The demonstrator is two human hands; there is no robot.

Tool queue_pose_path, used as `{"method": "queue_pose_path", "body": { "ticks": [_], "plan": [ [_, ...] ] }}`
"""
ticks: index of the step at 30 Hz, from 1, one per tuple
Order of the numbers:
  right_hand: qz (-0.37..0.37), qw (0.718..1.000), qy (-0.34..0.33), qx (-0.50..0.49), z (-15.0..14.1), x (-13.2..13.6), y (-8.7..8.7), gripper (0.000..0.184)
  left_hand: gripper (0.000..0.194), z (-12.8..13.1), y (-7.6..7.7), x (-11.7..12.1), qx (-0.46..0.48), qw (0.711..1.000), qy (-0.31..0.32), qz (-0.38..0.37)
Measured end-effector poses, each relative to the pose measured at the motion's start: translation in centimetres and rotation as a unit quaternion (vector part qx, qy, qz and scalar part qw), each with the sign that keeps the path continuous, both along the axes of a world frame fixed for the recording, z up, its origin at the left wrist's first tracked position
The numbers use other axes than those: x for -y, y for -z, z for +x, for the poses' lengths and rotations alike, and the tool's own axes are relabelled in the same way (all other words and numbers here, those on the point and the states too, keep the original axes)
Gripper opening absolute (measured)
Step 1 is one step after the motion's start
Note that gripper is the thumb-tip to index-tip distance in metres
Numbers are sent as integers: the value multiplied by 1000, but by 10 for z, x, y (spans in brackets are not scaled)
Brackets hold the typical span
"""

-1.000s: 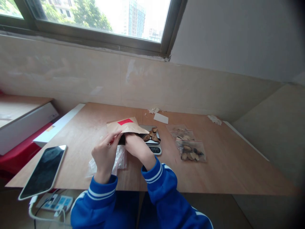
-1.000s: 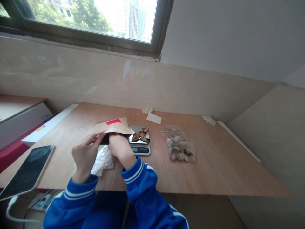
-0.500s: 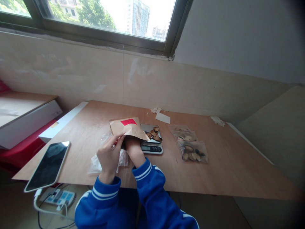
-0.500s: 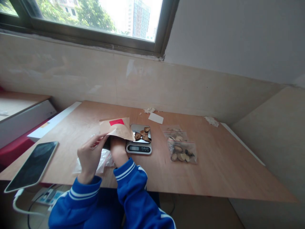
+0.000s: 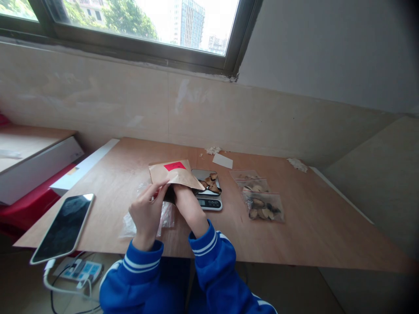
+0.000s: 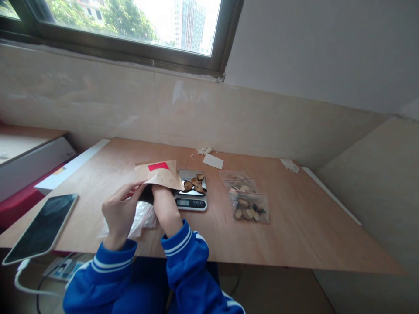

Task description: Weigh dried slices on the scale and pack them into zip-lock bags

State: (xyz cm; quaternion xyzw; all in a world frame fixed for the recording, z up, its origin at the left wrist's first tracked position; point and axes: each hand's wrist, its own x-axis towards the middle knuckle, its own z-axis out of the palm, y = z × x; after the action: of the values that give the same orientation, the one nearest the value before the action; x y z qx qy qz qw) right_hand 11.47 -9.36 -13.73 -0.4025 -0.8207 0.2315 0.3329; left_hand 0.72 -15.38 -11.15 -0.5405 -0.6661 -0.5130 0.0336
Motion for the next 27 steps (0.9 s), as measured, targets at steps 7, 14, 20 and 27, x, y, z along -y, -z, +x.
{"method": "queue_pose_path", "body": {
  "ticks": [7,14,20,27],
  "plan": [
    [-29,995,97,-8,6,22,-18,41,14,0,-3,-6,-14,1000,-2,0],
    [-38,985,96,-137,21,38,-40,31,13,1,-11,-12,-22,1000,-9,-12],
    [-201,923,34,-326,65,41,-58,26,15,-6,-26,-25,-33,999,-29,-2],
    [-213,895,76,-385,119,-4,-41,34,15,-16,-35,-41,-30,999,-44,6]
  ]
}}
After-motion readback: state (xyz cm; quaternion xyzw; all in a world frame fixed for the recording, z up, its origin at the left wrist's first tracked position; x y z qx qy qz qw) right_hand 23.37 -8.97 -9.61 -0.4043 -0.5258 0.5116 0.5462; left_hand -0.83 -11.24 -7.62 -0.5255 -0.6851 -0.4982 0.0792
